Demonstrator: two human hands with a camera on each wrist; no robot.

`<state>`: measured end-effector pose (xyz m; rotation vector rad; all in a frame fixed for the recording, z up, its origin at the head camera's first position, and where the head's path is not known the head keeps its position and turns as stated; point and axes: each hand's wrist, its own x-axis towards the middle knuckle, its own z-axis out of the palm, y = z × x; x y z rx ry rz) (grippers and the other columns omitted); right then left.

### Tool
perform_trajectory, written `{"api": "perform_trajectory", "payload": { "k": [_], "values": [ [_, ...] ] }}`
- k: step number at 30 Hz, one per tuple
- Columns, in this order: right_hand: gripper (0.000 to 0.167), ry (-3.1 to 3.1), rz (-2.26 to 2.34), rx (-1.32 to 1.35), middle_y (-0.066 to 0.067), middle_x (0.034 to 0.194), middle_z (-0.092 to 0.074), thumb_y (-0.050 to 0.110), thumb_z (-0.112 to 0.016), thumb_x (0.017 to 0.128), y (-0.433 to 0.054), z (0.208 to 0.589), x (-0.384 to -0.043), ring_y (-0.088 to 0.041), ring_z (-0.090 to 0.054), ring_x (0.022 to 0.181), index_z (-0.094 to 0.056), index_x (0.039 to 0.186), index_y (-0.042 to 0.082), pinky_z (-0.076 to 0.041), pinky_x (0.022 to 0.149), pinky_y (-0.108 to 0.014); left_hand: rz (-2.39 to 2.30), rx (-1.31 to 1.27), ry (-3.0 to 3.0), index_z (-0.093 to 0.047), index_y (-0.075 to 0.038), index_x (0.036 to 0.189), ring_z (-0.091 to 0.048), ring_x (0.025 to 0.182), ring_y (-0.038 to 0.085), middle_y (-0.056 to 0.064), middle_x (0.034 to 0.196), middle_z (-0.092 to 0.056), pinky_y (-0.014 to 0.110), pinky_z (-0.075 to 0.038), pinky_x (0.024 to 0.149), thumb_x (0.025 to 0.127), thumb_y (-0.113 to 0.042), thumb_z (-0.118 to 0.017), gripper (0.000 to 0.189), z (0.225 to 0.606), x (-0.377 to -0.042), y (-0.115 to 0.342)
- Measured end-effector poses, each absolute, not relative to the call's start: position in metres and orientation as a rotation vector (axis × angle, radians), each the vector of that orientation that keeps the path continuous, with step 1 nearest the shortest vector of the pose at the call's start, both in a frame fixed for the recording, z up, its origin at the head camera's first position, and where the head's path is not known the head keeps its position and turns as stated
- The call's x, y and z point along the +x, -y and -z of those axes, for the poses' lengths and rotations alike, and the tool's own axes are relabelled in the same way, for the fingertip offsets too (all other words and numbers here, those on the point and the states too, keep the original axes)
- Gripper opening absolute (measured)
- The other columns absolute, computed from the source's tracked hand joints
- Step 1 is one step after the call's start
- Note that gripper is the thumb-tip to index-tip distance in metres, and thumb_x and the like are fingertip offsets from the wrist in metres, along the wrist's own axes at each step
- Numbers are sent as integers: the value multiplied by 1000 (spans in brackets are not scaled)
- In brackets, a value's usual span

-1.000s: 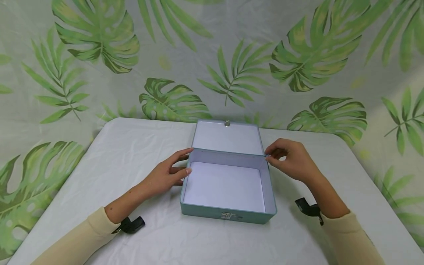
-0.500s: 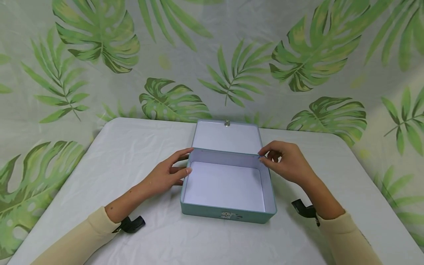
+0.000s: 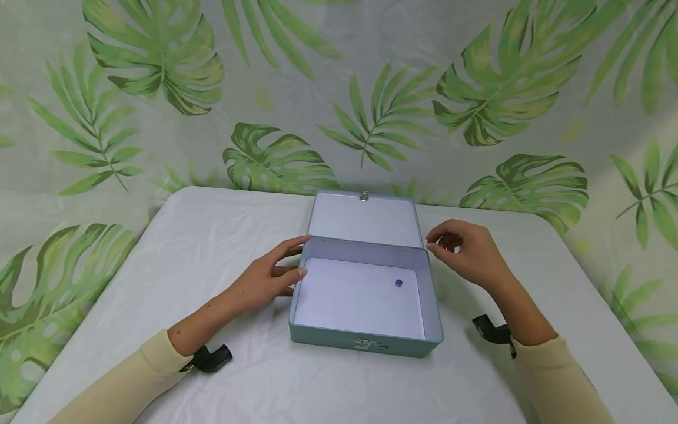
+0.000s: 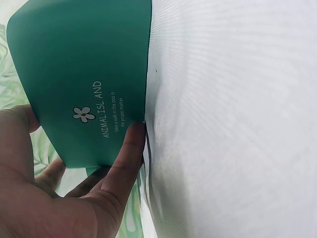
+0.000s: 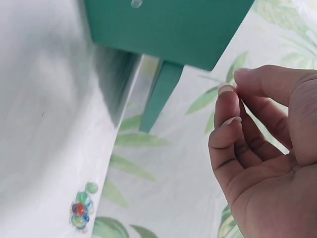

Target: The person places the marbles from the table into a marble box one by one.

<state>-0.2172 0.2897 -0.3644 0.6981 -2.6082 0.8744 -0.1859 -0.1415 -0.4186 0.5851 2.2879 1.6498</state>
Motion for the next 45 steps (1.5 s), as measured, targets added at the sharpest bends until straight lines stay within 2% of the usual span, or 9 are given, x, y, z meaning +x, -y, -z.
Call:
{"api": "perform_trajectory", "payload": {
  "k": [14,22,27,31,34,40,45],
  "values": [
    [4,2661,-856,479,-3,89,-77,13,-78,97,-322,373,-233,-8,-67,75,-79,100,12,-49,67,-20,-1588,594,-2310,-29,-49,165,-55,143,35,10,167,-37,42,-62,88,108,-35,-63,68,418,-186,142],
    [8,2684,-842,382,-6,88,-78,16,-76,99,-338,378,-239,-6,-67,74,-78,102,9,-50,64,-20,-1570,642,-2339,-29,-46,166,-50,147,36,11,166,-38,39,-62,87,108,-34,-63,68,419,-189,143],
    [9,2704,-810,341,-7,88,-78,16,-75,99,-349,382,-243,-7,-69,75,-78,103,8,-48,66,-20,-1584,683,-2317,-28,-41,168,-48,148,37,12,167,-37,41,-62,88,108,-33,-62,69,420,-192,143],
    [10,2721,-791,320,-8,90,-78,16,-75,99,-360,389,-246,-4,-68,76,-78,103,7,-47,68,-21,-1589,682,-2307,-28,-42,167,-47,149,37,12,167,-37,41,-62,88,108,-34,-62,68,420,-193,143],
    [12,2734,-764,303,-10,93,-78,18,-74,99,-366,394,-249,-10,-68,79,-77,103,7,-48,69,-24,-1590,666,-2310,-29,-44,167,-47,149,36,11,167,-37,40,-62,87,108,-36,-62,67,421,-194,142],
    [16,2780,-747,244,-17,97,-77,17,-71,101,-374,401,-251,-32,-73,86,-76,105,3,-51,69,-36,-1582,635,-2313,-29,-46,166,-51,146,35,8,167,-38,42,-62,87,107,-40,-63,68,419,-193,142],
    [18,2831,-752,215,-22,103,-75,16,-70,101,-377,406,-251,-38,-73,89,-76,109,0,-52,64,-35,-1581,607,-2307,-29,-47,165,-54,144,34,9,168,-38,44,-62,88,106,-42,-65,69,417,-192,141]
  ]
}}
